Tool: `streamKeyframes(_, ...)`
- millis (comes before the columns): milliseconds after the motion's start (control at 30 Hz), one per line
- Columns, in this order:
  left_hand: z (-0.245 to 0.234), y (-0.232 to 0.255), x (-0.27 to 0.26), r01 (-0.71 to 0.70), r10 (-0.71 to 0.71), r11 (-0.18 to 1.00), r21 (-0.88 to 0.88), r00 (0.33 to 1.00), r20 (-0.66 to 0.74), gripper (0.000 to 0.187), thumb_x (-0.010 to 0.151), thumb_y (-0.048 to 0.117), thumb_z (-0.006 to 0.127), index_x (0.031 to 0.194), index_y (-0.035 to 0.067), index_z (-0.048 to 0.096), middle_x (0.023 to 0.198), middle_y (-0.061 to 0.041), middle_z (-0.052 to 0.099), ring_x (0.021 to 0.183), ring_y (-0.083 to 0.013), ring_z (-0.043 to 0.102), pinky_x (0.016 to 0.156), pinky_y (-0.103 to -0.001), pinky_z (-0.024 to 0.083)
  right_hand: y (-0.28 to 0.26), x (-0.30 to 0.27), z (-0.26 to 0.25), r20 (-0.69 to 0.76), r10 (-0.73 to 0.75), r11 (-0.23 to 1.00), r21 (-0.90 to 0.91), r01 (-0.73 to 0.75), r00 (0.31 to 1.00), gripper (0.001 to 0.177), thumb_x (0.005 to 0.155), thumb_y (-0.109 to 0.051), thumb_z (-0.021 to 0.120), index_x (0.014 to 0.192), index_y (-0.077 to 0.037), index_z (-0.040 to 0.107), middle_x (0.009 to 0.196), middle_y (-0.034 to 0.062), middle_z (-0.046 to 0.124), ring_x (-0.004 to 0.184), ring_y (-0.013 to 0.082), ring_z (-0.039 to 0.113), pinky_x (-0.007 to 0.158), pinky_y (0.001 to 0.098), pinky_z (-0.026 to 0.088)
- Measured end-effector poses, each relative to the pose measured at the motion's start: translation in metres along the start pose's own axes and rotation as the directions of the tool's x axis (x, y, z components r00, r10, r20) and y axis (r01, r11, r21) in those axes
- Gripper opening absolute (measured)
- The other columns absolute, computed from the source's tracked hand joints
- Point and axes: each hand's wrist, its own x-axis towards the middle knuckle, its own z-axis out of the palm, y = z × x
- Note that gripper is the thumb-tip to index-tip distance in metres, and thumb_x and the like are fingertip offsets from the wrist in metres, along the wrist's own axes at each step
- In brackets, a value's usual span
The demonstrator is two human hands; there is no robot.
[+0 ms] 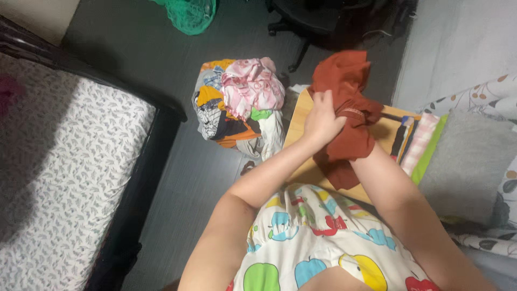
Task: The person folds several garments one by one on a small wooden table. They handle a rust-colored top, a pink patterned top, a blue plaid shirt, a yellow top, and a dark plaid shirt, smoothing and folding each before stacking them.
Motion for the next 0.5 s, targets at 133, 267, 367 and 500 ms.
streamKeyframes(133,0.003,-0.01,0.001,-0.004,0.0,1.0,0.025,0.989,0.149,0.033,0.086,0.013,0.06,0.119,0.012,0.066,0.113,-0.014,0.072,0.108,-0.0352,0.069,0.094,-0.046,0.055,0.013,0.013,0.002,0.094,0.073,0.993,-0.098,-0.064,0.993,0.044,0.094,-0.033,0.072,0.123,-0.001,0.061,0.122,0.0219,0.065,0.116,0.0296,0.062,0.102,0.0409,0.049)
streamKeyframes(267,0.002,0.028,-0.03,-0.09,0.146,0.986,-0.142,0.875,0.462,0.031,0.079,0.027,0.062,0.105,0.022,0.078,0.102,-0.011,0.077,0.093,-0.0311,0.073,0.082,-0.042,0.057,0.024,0.011,0.005,0.118,0.139,0.988,-0.09,-0.129,0.983,0.044,0.095,-0.034,0.073,0.122,-0.001,0.062,0.121,0.0209,0.065,0.114,0.0282,0.063,0.101,0.0407,0.05)
streamKeyframes(367,-0.004,0.068,-0.062,-0.085,0.497,0.845,-0.528,0.491,0.715,0.043,0.101,0.04,0.05,0.085,0.012,0.079,0.077,-0.007,0.077,0.072,-0.0209,0.075,0.071,-0.036,0.058,0.021,0.016,0.009,0.133,0.154,0.988,-0.052,-0.148,0.979,0.044,0.095,-0.034,0.073,0.121,-0.001,0.062,0.119,0.0201,0.066,0.113,0.0271,0.063,0.1,0.0406,0.05)
streamKeyframes(500,-0.031,0.083,-0.084,0.14,0.486,0.854,-0.501,0.128,0.864,0.051,0.1,0.046,0.055,0.08,0.003,0.075,0.067,-0.007,0.065,0.061,-0.0194,0.063,0.06,-0.039,0.054,0.019,0.024,0.013,0.159,0.168,0.985,0.005,-0.171,0.973,0.043,0.096,-0.034,0.074,0.121,-0.001,0.062,0.118,0.019,0.067,0.111,0.0258,0.064,0.099,0.0404,0.051)
